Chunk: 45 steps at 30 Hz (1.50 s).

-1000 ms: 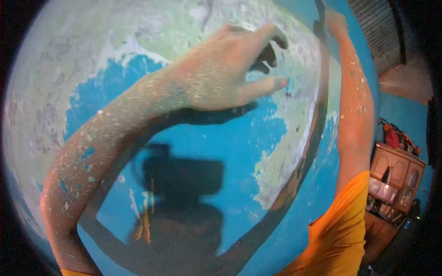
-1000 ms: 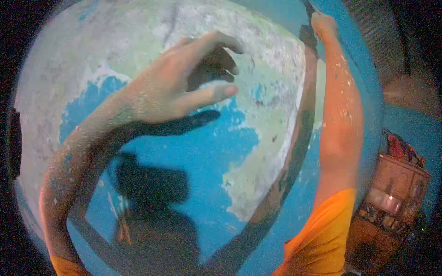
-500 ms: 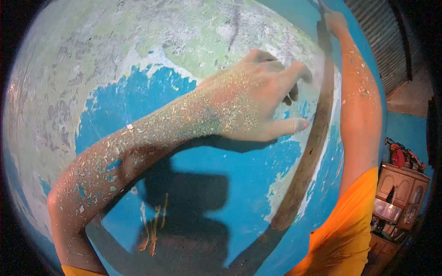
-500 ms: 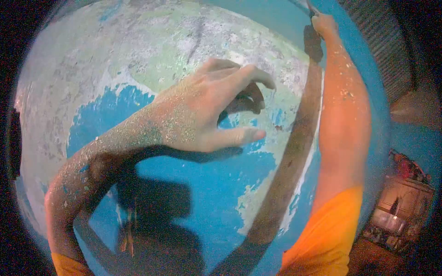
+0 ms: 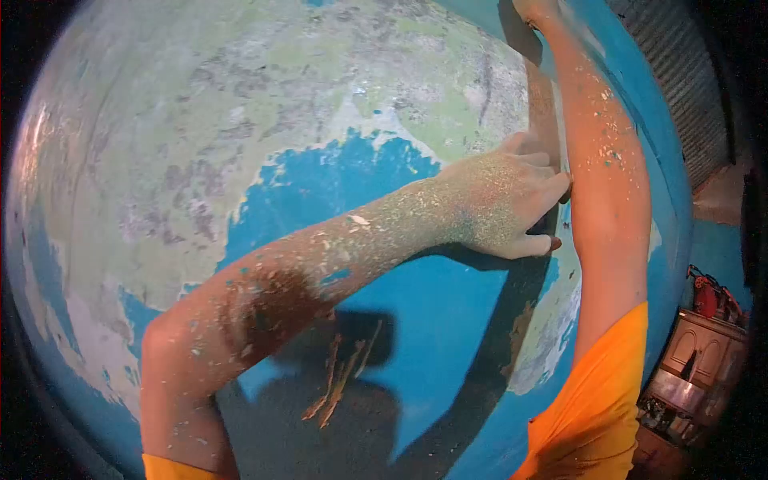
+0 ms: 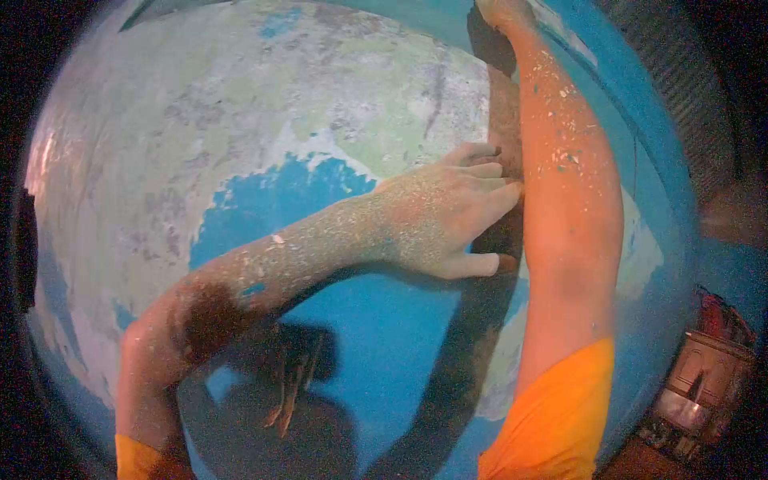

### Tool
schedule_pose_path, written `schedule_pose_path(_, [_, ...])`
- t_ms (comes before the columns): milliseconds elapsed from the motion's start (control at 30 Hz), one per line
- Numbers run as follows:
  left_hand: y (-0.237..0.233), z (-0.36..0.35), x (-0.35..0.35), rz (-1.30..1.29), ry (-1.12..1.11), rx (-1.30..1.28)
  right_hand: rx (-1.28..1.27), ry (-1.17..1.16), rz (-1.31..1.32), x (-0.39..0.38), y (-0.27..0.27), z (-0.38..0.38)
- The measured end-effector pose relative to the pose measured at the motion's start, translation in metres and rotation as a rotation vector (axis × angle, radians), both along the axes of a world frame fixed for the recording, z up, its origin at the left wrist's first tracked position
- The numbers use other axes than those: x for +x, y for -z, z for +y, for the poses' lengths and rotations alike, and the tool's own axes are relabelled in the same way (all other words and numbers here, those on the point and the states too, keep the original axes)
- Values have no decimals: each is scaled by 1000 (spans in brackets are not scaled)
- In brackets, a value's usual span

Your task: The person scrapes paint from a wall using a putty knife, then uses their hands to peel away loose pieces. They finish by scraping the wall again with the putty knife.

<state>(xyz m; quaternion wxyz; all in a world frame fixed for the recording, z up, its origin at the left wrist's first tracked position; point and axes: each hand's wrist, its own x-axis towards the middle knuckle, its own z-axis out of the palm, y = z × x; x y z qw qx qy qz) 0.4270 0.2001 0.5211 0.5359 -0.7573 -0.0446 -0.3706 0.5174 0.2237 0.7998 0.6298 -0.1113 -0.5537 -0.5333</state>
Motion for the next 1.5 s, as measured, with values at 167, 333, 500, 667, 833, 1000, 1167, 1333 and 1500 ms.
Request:
schedule_pose_path(167, [4, -1, 7, -7, 42, 109, -287, 84, 113, 14, 17, -21])
schedule_pose_path(333, [34, -20, -27, -81, 85, -49, -97, -70, 227, 23, 21, 1])
schedule_pose_path(500, [53, -59, -156, -37, -114, -12, -285, 132, 242, -12, -15, -26])
schedule_pose_path(667, [50, -96, -207, 117, -61, -108, -125, 331, 156, -98, -51, -66])
schedule_pose_path(833, [50, -93, -201, 119, 91, -191, -264, 126, 200, -179, -19, -93])
schedule_pose_path(1000, [52, -93, -223, 158, 204, -148, -325, 61, 499, -182, -15, -102])
schedule_pose_path(1167, [59, -84, -224, 161, 306, -121, -24, 454, 265, -147, -112, -34])
schedule_pose_path(1333, [57, -86, -215, 166, 311, -147, -315, 738, 278, -134, -90, -61])
schedule_pose_path(1500, [52, -87, -211, 119, 337, -171, -190, 387, 354, -217, -45, -107])
